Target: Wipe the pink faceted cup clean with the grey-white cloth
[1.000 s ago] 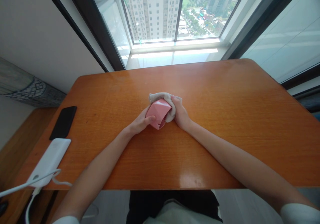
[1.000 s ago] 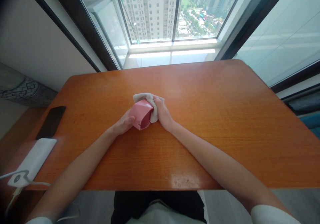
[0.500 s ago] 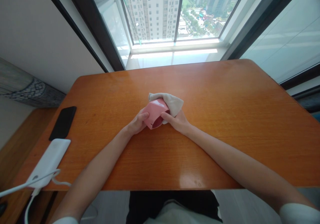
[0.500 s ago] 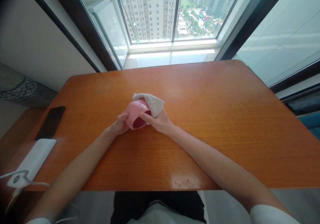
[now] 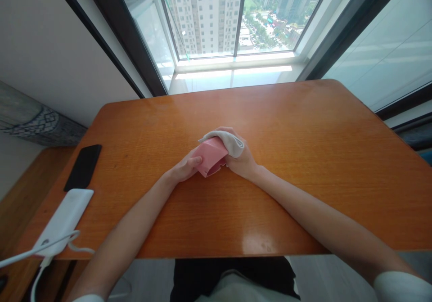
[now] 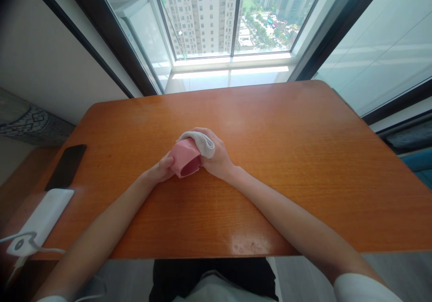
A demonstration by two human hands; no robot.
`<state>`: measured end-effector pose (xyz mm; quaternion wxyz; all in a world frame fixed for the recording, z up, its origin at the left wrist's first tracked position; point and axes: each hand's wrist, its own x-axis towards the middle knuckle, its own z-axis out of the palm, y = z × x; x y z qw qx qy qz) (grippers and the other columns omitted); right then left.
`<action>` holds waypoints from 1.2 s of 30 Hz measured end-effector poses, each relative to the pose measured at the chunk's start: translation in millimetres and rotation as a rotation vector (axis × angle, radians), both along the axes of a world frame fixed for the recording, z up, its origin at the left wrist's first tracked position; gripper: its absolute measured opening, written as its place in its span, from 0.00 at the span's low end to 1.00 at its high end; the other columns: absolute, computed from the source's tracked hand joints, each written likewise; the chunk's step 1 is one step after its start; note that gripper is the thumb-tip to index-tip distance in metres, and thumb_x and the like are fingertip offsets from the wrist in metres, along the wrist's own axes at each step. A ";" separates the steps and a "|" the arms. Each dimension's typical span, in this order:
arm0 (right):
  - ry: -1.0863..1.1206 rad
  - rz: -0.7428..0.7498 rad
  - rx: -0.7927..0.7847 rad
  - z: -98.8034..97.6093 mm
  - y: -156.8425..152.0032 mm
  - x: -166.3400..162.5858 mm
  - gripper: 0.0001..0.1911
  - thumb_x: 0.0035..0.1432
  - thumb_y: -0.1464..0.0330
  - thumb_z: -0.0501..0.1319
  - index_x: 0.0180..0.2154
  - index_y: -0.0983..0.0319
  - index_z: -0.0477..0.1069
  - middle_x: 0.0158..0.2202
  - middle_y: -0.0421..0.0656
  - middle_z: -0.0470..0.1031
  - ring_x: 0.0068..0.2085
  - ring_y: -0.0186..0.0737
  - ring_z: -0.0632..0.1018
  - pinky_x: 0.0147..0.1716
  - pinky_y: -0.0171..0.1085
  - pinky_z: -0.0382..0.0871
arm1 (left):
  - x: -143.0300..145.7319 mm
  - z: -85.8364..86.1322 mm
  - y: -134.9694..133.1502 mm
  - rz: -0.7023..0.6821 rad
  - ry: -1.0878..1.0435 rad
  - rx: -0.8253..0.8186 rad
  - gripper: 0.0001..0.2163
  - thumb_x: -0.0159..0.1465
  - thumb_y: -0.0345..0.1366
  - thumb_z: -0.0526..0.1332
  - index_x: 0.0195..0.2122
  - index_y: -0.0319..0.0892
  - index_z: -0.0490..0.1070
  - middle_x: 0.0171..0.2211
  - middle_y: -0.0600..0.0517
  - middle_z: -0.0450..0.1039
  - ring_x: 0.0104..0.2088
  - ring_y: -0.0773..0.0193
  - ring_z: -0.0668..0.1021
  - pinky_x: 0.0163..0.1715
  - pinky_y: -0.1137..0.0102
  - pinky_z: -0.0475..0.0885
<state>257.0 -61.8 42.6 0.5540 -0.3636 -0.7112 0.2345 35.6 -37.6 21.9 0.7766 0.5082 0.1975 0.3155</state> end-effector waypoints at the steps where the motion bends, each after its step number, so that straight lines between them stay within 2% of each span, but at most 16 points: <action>1: -0.046 -0.040 0.069 3.1 0.1 1.2 0.14 0.74 0.67 0.65 0.58 0.53 0.79 0.56 0.45 0.85 0.55 0.48 0.86 0.59 0.49 0.81 | 1.3 0.5 0.2 0.021 -0.007 0.016 0.41 0.61 0.66 0.77 0.65 0.41 0.79 0.54 0.39 0.87 0.49 0.50 0.88 0.50 0.64 0.83; 4: -0.265 -0.131 0.302 17.3 0.9 6.1 0.13 0.78 0.68 0.64 0.60 0.55 0.76 0.53 0.48 0.85 0.52 0.51 0.85 0.56 0.51 0.80 | 4.5 1.3 1.3 0.057 -0.027 0.061 0.38 0.63 0.63 0.77 0.65 0.42 0.79 0.56 0.41 0.85 0.55 0.49 0.86 0.55 0.63 0.82; 7: -0.550 -0.158 0.502 31.7 0.8 8.8 0.11 0.81 0.69 0.62 0.60 0.58 0.75 0.50 0.49 0.85 0.49 0.52 0.83 0.55 0.52 0.77 | 4.6 -0.1 2.0 0.056 -0.007 0.067 0.35 0.62 0.62 0.79 0.61 0.42 0.81 0.54 0.43 0.84 0.54 0.52 0.85 0.56 0.64 0.81; 9: -0.687 -0.162 0.558 38.4 -0.4 8.1 0.11 0.82 0.70 0.60 0.60 0.59 0.75 0.49 0.49 0.85 0.49 0.52 0.81 0.55 0.52 0.76 | 2.9 -2.4 2.0 0.068 0.045 0.055 0.33 0.62 0.61 0.80 0.58 0.42 0.81 0.51 0.45 0.83 0.54 0.53 0.84 0.55 0.64 0.82; 13: -0.791 -0.105 0.528 45.1 -3.8 4.5 0.13 0.81 0.73 0.58 0.60 0.56 0.75 0.50 0.48 0.83 0.51 0.51 0.79 0.61 0.54 0.75 | 0.4 -6.9 2.2 0.107 0.170 0.070 0.28 0.64 0.55 0.79 0.56 0.42 0.81 0.50 0.46 0.83 0.57 0.49 0.83 0.55 0.61 0.84; 17: -0.769 -0.068 0.497 46.1 -6.5 0.4 0.14 0.81 0.73 0.58 0.60 0.55 0.76 0.49 0.47 0.82 0.51 0.51 0.78 0.69 0.58 0.72 | 0.2 -9.3 3.7 0.125 0.231 0.132 0.22 0.67 0.50 0.75 0.56 0.42 0.80 0.54 0.46 0.82 0.61 0.46 0.82 0.59 0.58 0.84; 22: -0.691 0.026 0.419 49.8 -15.2 -5.5 0.19 0.75 0.73 0.62 0.64 0.59 0.73 0.55 0.53 0.82 0.56 0.56 0.78 0.69 0.59 0.73 | -3.0 -11.4 4.7 0.168 0.256 0.298 0.24 0.68 0.43 0.72 0.63 0.44 0.76 0.64 0.46 0.77 0.74 0.43 0.74 0.73 0.52 0.75; 25: -0.643 0.145 0.348 58.1 -20.8 -5.0 0.31 0.64 0.70 0.66 0.68 0.62 0.71 0.62 0.57 0.81 0.62 0.63 0.78 0.69 0.64 0.70 | -5.4 -10.8 3.8 0.182 0.271 0.336 0.24 0.65 0.41 0.72 0.62 0.44 0.76 0.61 0.48 0.77 0.76 0.41 0.72 0.73 0.51 0.74; 27: -0.613 0.230 0.310 62.2 -21.2 -2.9 0.34 0.61 0.69 0.65 0.68 0.61 0.71 0.64 0.57 0.80 0.63 0.64 0.78 0.69 0.65 0.69 | -6.0 -9.6 3.4 0.159 0.276 0.332 0.24 0.63 0.41 0.73 0.60 0.44 0.76 0.57 0.49 0.78 0.74 0.42 0.74 0.71 0.52 0.76; 29: -0.539 0.289 0.287 61.4 -18.8 -1.4 0.33 0.62 0.67 0.63 0.68 0.60 0.72 0.65 0.55 0.81 0.63 0.62 0.79 0.68 0.64 0.70 | -5.1 -8.0 3.4 0.147 0.285 0.319 0.23 0.62 0.42 0.74 0.58 0.45 0.77 0.56 0.49 0.78 0.72 0.43 0.75 0.69 0.53 0.77; 31: -0.418 0.286 0.282 55.3 -15.5 -2.3 0.28 0.66 0.65 0.61 0.66 0.58 0.74 0.63 0.53 0.82 0.62 0.60 0.81 0.67 0.62 0.72 | -2.7 -5.8 3.4 0.149 0.265 0.294 0.24 0.63 0.45 0.76 0.58 0.46 0.78 0.56 0.48 0.80 0.70 0.44 0.77 0.67 0.53 0.79; 34: -0.232 0.177 0.256 43.4 -14.2 -8.4 0.20 0.75 0.63 0.59 0.63 0.56 0.77 0.59 0.51 0.86 0.60 0.56 0.84 0.65 0.59 0.74 | 2.4 -1.0 3.3 0.093 0.154 0.233 0.25 0.65 0.56 0.76 0.56 0.45 0.81 0.54 0.45 0.83 0.61 0.45 0.82 0.62 0.55 0.82; 36: -0.162 0.097 0.203 38.9 -16.4 -13.0 0.18 0.79 0.62 0.57 0.61 0.55 0.80 0.58 0.50 0.86 0.59 0.54 0.84 0.65 0.58 0.75 | 5.3 2.5 3.1 0.059 0.086 0.216 0.29 0.65 0.62 0.76 0.54 0.43 0.84 0.52 0.43 0.85 0.58 0.45 0.84 0.61 0.56 0.82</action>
